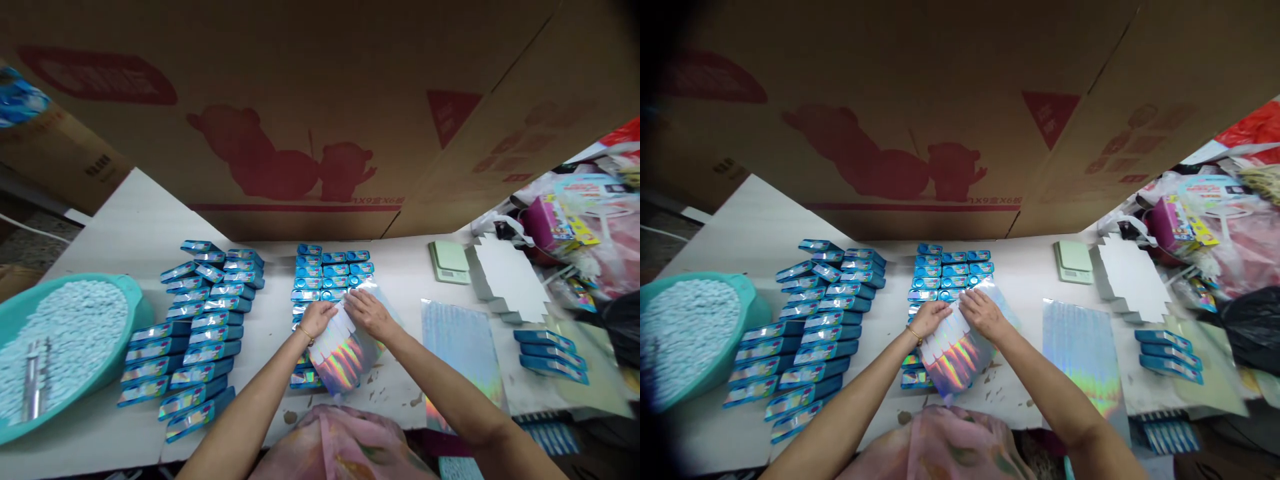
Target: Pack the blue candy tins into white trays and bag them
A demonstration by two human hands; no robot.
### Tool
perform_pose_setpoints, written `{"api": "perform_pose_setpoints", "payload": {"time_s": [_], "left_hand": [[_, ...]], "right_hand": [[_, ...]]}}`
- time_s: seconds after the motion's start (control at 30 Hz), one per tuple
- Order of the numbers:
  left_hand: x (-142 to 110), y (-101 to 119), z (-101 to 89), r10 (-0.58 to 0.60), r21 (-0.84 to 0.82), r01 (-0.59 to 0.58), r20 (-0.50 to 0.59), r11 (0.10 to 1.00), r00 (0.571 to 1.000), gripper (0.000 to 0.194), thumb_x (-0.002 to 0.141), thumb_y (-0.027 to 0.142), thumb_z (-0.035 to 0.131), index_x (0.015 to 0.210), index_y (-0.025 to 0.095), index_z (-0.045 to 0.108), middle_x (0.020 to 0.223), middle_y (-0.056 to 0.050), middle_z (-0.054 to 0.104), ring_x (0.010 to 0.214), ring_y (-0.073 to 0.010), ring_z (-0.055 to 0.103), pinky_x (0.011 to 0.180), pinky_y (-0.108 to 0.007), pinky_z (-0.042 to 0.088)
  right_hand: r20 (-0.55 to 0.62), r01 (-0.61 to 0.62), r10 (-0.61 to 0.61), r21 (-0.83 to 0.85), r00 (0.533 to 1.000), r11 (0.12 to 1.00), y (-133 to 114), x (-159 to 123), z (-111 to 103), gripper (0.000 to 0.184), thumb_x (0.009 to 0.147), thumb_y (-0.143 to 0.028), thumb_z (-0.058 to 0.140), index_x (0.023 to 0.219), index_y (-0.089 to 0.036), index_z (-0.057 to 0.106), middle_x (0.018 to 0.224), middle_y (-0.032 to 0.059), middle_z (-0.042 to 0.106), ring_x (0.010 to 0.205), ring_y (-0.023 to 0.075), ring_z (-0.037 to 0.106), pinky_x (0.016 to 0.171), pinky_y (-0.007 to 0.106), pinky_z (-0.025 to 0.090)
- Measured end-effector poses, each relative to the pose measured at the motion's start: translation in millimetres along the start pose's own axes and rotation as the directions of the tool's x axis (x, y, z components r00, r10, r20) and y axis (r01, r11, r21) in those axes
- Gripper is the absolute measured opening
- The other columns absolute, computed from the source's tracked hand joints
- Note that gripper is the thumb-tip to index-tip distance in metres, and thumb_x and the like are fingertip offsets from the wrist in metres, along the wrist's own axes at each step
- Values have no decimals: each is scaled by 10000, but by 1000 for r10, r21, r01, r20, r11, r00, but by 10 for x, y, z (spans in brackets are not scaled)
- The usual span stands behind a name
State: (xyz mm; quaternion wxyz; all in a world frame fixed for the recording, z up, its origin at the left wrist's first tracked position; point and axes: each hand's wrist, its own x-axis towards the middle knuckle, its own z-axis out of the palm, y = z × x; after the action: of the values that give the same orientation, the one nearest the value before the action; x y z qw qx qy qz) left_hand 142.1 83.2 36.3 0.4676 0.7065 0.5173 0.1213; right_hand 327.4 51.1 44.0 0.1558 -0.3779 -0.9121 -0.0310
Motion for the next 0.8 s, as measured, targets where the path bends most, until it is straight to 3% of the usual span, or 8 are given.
{"api": "perform_pose_setpoints", "payload": {"time_s": [0.13, 0.2, 0.3, 0.37, 0.43, 0.53, 0.63, 0.8], "left_hand": [[27, 8, 23, -24, 74, 29, -67, 997, 997, 231, 762, 267, 438, 620, 166, 588, 594, -32, 581, 629, -160, 519, 600, -256, 328], [29, -1, 50, -29, 82, 37, -95, 996, 995, 217, 763, 258, 441, 645, 170, 600, 648, -53, 603, 692, -180, 542, 643, -276, 350], [12, -50, 59, -12, 42, 19, -175, 999, 984, 186, 760, 252, 454, 775, 181, 625, 839, -75, 621, 866, -193, 537, 752, -295, 372], [-20, -93, 16, -60, -197, -2, -308, 980, 950, 238, 768, 299, 449, 887, 179, 617, 953, -82, 605, 938, -191, 522, 788, -296, 385], [-72, -126, -68, -239, -589, -24, -364, 808, 900, 351, 781, 402, 411, 951, 157, 596, 964, -94, 605, 892, -184, 551, 736, -294, 423], [-171, -147, -220, -442, -932, 13, -160, 363, 883, 500, 753, 538, 383, 957, 125, 580, 886, -98, 623, 743, -157, 591, 629, -275, 449], [-230, -184, -326, -478, -969, 4, -119, 249, 870, 456, 622, 451, 611, 936, 122, 573, 750, -42, 621, 637, -112, 582, 581, -227, 436], [-133, -408, -424, -498, -890, -80, -324, 450, 804, 442, 509, 243, 687, 913, 118, 559, 598, 27, 586, 547, -78, 539, 547, -198, 403]], "right_hand": [[24, -216, 215, 195, 976, 957, -103, 26, -267, 161, 818, -168, 429, 860, -175, 584, 1013, 79, 593, 977, 201, 494, 825, 384, 405], [52, -392, 405, 388, 913, 834, -147, 127, -446, 122, 790, -183, 456, 813, -177, 576, 931, 74, 598, 904, 184, 516, 775, 351, 420], [189, -573, 648, 683, 738, 453, -158, 371, -578, 98, 748, -224, 480, 734, -181, 567, 821, 41, 587, 787, 148, 535, 675, 281, 433], [367, -618, 720, 778, 589, 109, -148, 547, -519, 117, 711, -280, 511, 692, -178, 565, 735, 18, 581, 692, 131, 536, 595, 252, 424], [536, -586, 709, 782, 459, -212, -154, 692, -372, 151, 646, -322, 563, 669, -173, 562, 643, -6, 566, 607, 117, 526, 533, 232, 401], [662, -474, 655, 737, 363, -482, -218, 825, -113, 200, 557, -334, 620, 659, -171, 564, 572, -31, 548, 536, 103, 508, 481, 212, 366], [663, -431, 668, 740, 338, -517, -332, 904, 102, 225, 544, -349, 634, 675, -173, 585, 552, -36, 550, 510, 101, 490, 459, 207, 335], [383, -478, 871, 854, 309, -206, -522, 1068, 428, 161, 591, -327, 618, 620, -169, 594, 588, -20, 574, 577, 121, 502, 592, 246, 379]]}}
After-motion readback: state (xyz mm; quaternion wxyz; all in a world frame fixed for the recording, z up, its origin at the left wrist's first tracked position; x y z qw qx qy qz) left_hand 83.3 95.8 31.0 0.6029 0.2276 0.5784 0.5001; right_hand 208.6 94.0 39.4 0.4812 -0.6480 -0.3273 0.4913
